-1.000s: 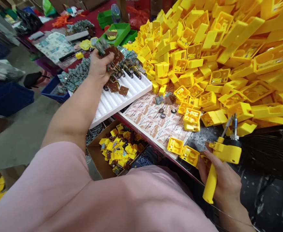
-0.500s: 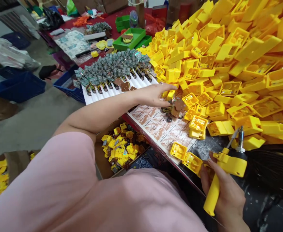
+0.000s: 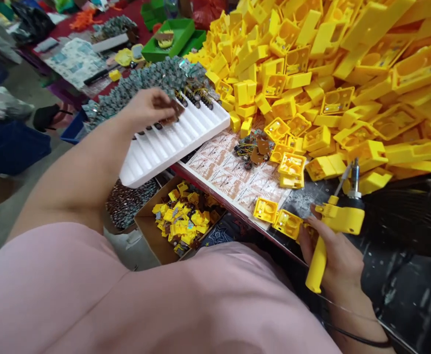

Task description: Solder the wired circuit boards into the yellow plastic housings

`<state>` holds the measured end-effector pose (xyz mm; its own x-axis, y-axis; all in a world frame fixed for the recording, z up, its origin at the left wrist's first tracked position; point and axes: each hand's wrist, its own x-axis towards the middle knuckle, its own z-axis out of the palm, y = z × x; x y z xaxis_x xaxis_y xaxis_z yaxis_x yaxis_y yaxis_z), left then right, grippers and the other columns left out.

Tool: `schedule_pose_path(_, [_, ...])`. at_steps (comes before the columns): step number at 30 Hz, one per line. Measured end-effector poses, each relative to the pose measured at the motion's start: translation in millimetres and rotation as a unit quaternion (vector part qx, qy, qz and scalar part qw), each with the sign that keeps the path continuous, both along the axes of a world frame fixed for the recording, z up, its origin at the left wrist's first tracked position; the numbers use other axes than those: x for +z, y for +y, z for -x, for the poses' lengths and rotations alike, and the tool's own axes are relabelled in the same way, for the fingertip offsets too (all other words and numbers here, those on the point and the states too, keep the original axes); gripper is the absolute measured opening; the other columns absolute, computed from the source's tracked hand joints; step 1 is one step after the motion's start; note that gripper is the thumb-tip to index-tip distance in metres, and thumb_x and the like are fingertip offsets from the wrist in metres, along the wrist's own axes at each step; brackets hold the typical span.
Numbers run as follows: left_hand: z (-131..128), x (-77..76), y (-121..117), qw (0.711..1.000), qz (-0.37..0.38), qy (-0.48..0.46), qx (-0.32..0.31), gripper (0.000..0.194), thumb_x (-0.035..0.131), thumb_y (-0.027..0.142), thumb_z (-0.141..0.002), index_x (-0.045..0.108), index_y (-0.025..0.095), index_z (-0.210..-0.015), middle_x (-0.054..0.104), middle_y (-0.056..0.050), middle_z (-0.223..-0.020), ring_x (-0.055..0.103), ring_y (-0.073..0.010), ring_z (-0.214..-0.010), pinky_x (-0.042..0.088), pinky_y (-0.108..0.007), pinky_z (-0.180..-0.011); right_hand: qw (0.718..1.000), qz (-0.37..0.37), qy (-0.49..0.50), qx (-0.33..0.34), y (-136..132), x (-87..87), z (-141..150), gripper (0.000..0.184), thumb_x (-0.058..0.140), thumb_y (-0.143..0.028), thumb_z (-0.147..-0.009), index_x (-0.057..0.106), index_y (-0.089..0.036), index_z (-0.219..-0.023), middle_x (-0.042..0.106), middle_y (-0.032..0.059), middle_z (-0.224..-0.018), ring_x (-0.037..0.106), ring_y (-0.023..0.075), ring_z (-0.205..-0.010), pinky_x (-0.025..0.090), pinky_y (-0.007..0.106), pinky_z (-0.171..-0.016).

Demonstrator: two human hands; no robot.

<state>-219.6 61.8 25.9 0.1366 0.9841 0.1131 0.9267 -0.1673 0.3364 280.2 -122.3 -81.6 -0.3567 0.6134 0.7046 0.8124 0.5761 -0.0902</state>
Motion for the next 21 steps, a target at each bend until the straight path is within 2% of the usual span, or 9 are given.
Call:
schedule_pose_path(3, [2,12.5,8,0.995,0.022,-0.089,0.038,0.086,0.018,0.1,-0.082,0.055,0.032,-0.12,0.073,-0.009,-0.119,0.065,-0.025,-0.125,0.048,-0.044,-0.072,1.0,0.002,-0.004,-0.009,-1,1.4,1,0.03,0.075,-0.02,-0.095,0.068,-0.02,-0.124,0.072,-0.0032,-0.076,0.059,0.0104,-0.054,0.045,0.023,-0.06])
schedule_pose_path(5, [-10,27.1,8,0.985,0.0,-0.173,0.024,0.076,0.038,0.096,-0.082,0.054,0.032,-0.12,0.072,-0.004,-0.116,0.06,-0.0244,-0.128,0.047,-0.042,-0.075,1.0,0.007,-0.003,-0.008,-1,0.9,1,0.034,0.075,-0.02,-0.095,0.067,-0.02,-0.127,0.072,-0.0025,-0.078,0.06,0.0109,-0.055,0.047,0.023,-0.061])
schedule_pose_path(8, [-54,39.6,-2,0.935,-0.004,-0.354,-0.001,0.066,0.084,0.08,-0.066,0.06,0.03,-0.103,0.072,0.005,-0.101,0.061,-0.0161,-0.092,0.051,-0.04,-0.071,1.0,0.001,-0.001,-0.008,0,-0.5,-1,0.039,0.077,-0.02,-0.093,0.066,-0.021,-0.131,0.075,0.0001,-0.083,0.062,0.0134,-0.058,0.049,0.025,-0.063])
schedule_pose_path(9, [-73,38.6,-8,0.915,0.028,-0.401,-0.014,0.065,0.094,0.072,-0.06,0.063,0.028,-0.096,0.071,0.006,-0.096,0.057,-0.0127,-0.079,0.051,-0.04,-0.067,1.0,0.0,-0.001,-0.008,0,-0.2,-2,0.042,0.077,-0.02,-0.093,0.065,-0.021,-0.132,0.076,0.001,-0.086,0.065,0.0147,-0.061,0.051,0.026,-0.064])
schedule_pose_path(11, [-114,28.5,-18,0.874,0.11,-0.471,-0.035,0.061,0.104,0.053,-0.054,0.066,0.025,-0.092,0.069,0.006,-0.087,0.055,-0.0103,-0.073,0.055,-0.038,-0.065,1.0,0.013,0.009,0.001,-2,2.9,-2,0.047,0.077,-0.02,-0.091,0.062,-0.022,-0.135,0.078,0.0038,-0.095,0.071,0.0187,-0.073,0.055,0.03,-0.073])
schedule_pose_path(14, [-165,2.7,-32,0.84,0.202,-0.495,-0.089,0.043,0.095,0.033,-0.064,0.068,0.021,-0.095,0.069,0.003,-0.083,0.062,-0.013,-0.073,0.06,-0.039,-0.067,0.997,0.066,0.032,0.024,-5,13.0,6,0.053,0.078,-0.023,-0.091,0.055,-0.022,-0.139,0.077,0.0085,-0.109,0.075,0.0249,-0.098,0.057,0.037,-0.089])
schedule_pose_path(17, [-197,-14.3,-37,0.886,0.207,-0.377,-0.173,0.019,0.08,0.031,-0.077,0.071,0.02,-0.089,0.07,0.0,-0.087,0.071,-0.0193,-0.082,0.061,-0.044,-0.079,0.993,0.106,0.003,0.06,-2,22.9,26,0.043,0.071,-0.03,-0.098,0.053,-0.023,-0.137,0.073,0.0045,-0.1,0.072,0.0233,-0.094,0.056,0.037,-0.091])
schedule_pose_path(19, [-207,-14.3,-38,0.928,0.165,-0.255,-0.217,0.016,0.08,0.034,-0.079,0.075,0.02,-0.085,0.073,-0.002,-0.095,0.073,-0.0266,-0.102,0.061,-0.046,-0.09,0.99,0.118,-0.019,0.078,4,25.9,41,0.031,0.063,-0.034,-0.104,0.055,-0.025,-0.133,0.07,0.0018,-0.095,0.069,0.0206,-0.087,0.054,0.037,-0.093])
schedule_pose_path(21, [-211,-8.5,-38,0.949,0.116,-0.165,-0.241,0.017,0.081,0.039,-0.079,0.079,0.022,-0.084,0.074,-0.004,-0.105,0.07,-0.0331,-0.117,0.059,-0.049,-0.098,0.987,0.13,-0.045,0.088,10,27.0,50,0.025,0.055,-0.031,-0.108,0.056,-0.024,-0.132,0.069,0.0017,-0.093,0.067,0.0195,-0.084,0.053,0.036,-0.093])
